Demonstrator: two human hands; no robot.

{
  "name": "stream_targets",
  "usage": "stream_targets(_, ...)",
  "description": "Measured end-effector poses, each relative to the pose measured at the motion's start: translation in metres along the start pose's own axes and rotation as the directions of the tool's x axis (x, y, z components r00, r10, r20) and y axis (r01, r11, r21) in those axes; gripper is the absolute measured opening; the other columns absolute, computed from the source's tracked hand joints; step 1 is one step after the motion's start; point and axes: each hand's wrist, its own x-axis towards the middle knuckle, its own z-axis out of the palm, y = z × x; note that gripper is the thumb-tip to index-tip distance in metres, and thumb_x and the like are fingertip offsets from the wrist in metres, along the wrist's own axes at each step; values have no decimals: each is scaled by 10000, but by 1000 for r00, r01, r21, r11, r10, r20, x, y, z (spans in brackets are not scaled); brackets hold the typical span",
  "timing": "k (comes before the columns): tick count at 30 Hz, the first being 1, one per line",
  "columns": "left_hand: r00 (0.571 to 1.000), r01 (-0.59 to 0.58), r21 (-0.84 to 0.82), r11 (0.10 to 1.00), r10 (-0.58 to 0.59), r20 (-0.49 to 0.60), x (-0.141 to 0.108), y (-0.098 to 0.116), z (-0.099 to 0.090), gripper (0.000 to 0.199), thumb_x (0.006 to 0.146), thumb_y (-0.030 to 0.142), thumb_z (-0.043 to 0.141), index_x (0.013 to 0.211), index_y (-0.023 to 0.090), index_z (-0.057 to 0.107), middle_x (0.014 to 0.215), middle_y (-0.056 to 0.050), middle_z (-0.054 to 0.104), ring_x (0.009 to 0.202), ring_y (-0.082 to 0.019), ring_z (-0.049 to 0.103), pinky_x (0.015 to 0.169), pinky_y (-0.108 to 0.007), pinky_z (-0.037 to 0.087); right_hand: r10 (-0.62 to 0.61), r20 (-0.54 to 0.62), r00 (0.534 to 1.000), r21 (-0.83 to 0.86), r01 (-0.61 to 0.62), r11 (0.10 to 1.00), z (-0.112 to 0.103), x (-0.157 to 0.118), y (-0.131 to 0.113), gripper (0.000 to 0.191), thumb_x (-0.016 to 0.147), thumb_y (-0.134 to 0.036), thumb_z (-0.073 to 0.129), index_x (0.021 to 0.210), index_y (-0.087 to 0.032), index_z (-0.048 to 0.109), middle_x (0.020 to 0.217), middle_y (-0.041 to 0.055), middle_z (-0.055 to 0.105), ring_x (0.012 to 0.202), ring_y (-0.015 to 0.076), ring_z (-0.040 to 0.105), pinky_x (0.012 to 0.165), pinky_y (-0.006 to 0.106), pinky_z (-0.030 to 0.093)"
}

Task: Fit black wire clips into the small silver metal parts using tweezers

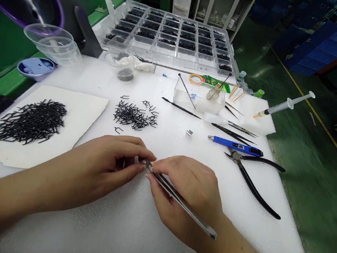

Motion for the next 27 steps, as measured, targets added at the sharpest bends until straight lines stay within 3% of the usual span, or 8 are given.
stream_targets(9, 1000, -6, -49, 999, 5, -13, 0, -2, 1, 289, 902, 233, 572, 1069, 317, 792, 965, 60, 728, 764, -115, 632, 674, -254, 484, -9, -12, 1000, 43, 9, 999, -1, -1, -2, 71, 875, -101, 717, 925, -146, 693, 914, 53, 806, 863, 121, 756, 828, 203, 572)
stream_targets(17, 999, 41, -67, 997, -41, 1, 4, -4, 0, 258, 883, 265, 581, 1021, 346, 784, 888, 71, 729, 746, -128, 646, 651, -260, 485, 78, -49, 996, 73, -74, 995, -5, -3, -1, 108, 845, -127, 743, 923, -184, 695, 918, 22, 810, 836, 129, 765, 811, 218, 586)
stream_targets(22, 994, 105, -88, 991, -103, 33, 2, -5, -4, 237, 906, 340, 570, 1033, 352, 770, 822, 47, 716, 739, -164, 657, 652, -289, 489, 252, -87, 964, 83, -245, 966, -6, -2, 8, 130, 796, -140, 783, 867, -230, 722, 837, -35, 801, 759, 119, 756, 720, 199, 582)
stream_targets(25, 990, 136, -114, 984, -130, 59, -1, -7, -8, 262, 933, 404, 551, 1094, 362, 752, 773, 38, 695, 698, -176, 643, 604, -296, 476, 375, -14, 927, 149, -369, 917, -4, 1, 12, 107, 790, -138, 774, 836, -227, 735, 808, -32, 800, 719, 128, 752, 660, 206, 582)
stream_targets(27, 989, 139, -134, 981, -132, 64, -2, -7, -10, 275, 941, 421, 546, 1120, 362, 747, 822, 28, 713, 742, -188, 656, 620, -298, 483, 387, 21, 922, 169, -385, 908, -3, 2, 14, 105, 789, -138, 768, 837, -228, 741, 814, -28, 801, 727, 141, 752, 661, 228, 585)
